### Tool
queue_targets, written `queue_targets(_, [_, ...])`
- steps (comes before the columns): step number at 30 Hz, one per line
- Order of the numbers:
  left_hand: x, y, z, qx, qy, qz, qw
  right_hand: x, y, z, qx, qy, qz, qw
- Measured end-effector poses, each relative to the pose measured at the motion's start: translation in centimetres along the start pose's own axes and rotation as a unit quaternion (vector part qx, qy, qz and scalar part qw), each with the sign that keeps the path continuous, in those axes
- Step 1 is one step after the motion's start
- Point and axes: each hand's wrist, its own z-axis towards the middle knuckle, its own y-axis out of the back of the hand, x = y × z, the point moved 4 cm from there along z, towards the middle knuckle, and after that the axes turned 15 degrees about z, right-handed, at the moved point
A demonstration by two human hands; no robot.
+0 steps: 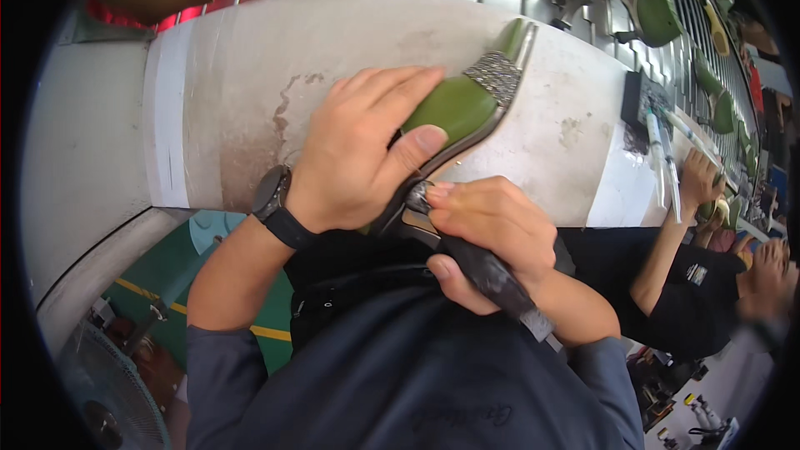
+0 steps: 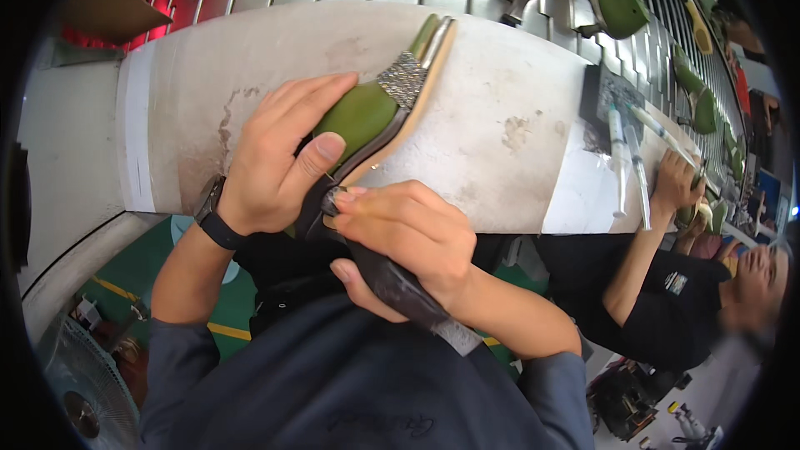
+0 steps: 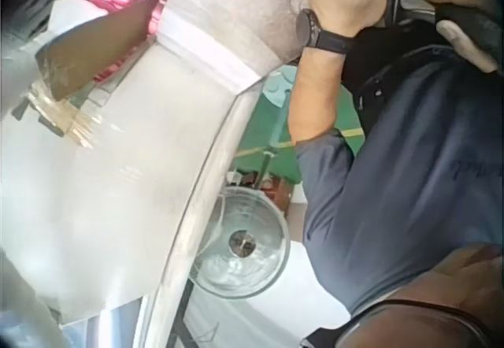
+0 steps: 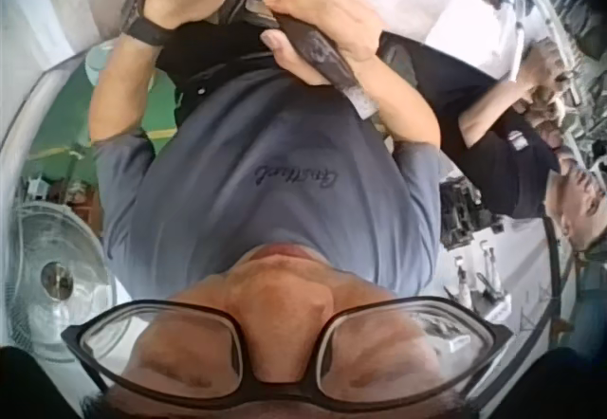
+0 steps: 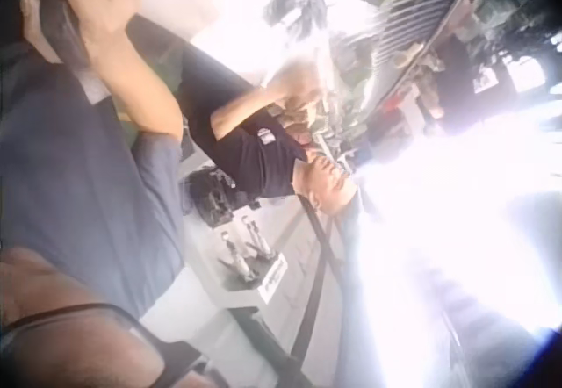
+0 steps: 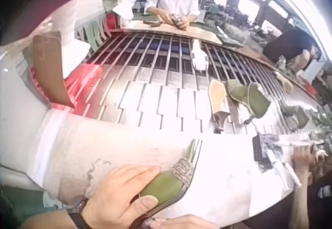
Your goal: The person assembles high-heeled shoes on a production line by attaching soles to shoe lasts by hand, pressing them together, and tapping the edges with a hammer.
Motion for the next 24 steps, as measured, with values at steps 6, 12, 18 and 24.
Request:
queue_targets(6, [-1.9,0.0,2.9,0.080,0.080,0.014,0.993,-0.3,5.5,-1.0,-0.184,-0.159,0.175,0.954])
queue_targets(12, [-4.3,-2.3,5.8,0.119,0.105,0.049,0.986,-1.5,7.8,1.3,-0.214,-0.229,0.184,0.932])
queue_targets(18, [-3.7,-2.5,5.8,0.092,0.061,0.082,0.990,-5.1,10.7,5.3,-0.214,-0.172,0.154,0.949])
queue_targets(24, [-3.8,-2.2,5.8,0.076,0.057,0.072,0.993,-11.7,12.7,6.0,-0.303,-0.351,0.211,0.860])
